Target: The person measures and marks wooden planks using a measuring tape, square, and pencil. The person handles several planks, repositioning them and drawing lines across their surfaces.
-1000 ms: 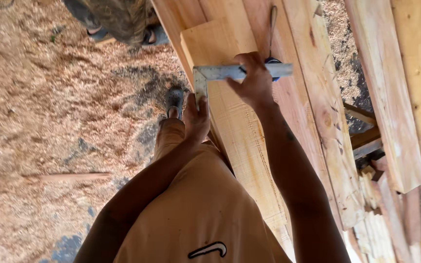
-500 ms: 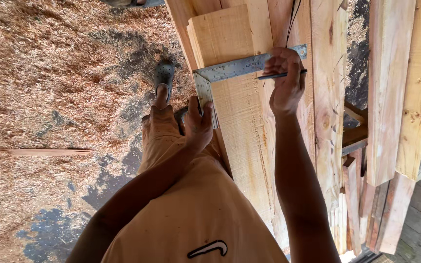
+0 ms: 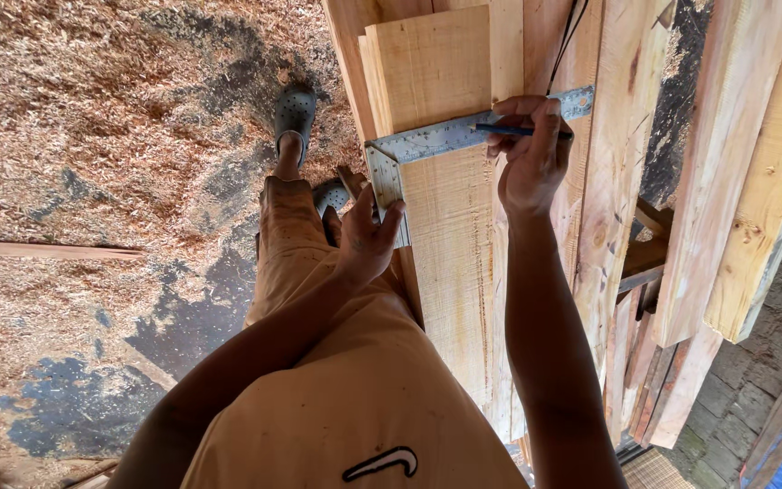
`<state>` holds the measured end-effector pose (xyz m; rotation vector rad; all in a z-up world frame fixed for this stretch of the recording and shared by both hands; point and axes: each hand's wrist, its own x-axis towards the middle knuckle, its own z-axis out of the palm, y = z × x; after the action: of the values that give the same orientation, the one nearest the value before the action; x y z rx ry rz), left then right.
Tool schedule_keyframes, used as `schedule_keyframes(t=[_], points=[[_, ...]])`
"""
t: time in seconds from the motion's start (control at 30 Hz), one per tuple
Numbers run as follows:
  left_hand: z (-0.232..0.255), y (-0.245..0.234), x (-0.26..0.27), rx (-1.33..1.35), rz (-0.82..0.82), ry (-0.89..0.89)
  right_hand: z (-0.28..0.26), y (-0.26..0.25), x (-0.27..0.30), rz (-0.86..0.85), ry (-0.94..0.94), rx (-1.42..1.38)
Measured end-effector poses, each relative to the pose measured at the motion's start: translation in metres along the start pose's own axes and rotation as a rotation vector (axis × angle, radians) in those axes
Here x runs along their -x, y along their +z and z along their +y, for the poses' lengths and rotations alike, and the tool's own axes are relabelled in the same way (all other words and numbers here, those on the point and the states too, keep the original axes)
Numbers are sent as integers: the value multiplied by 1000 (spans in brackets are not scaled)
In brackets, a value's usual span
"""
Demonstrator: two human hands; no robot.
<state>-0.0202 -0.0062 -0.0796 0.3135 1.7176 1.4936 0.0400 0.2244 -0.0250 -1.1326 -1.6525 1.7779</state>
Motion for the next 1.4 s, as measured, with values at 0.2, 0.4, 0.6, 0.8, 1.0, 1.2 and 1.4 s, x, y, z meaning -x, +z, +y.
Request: schedule_keyframes(t=[0.2, 0.4, 0.6, 0.8, 1.0, 1.2, 1.4], points=[[4, 1, 0, 5, 6, -9, -5, 12, -10, -76, 12, 96], [12, 1, -2, -2, -18, -63, -13, 28, -21, -292, -95, 203], [16, 0, -2, -33, -4, -106, -22, 45, -28, -575, -146, 385], [15, 0, -1, -49, 28, -58, -30, 55, -39, -698, -147, 489], [17, 0, -1, -30, 33, -61, -37, 56, -41, -735, -118, 555], [21, 2, 0, -14, 70, -40, -31, 31, -59, -815, -231, 683], [26, 0, -1, -25, 55, -59, -65, -19, -74, -697, -187, 909]])
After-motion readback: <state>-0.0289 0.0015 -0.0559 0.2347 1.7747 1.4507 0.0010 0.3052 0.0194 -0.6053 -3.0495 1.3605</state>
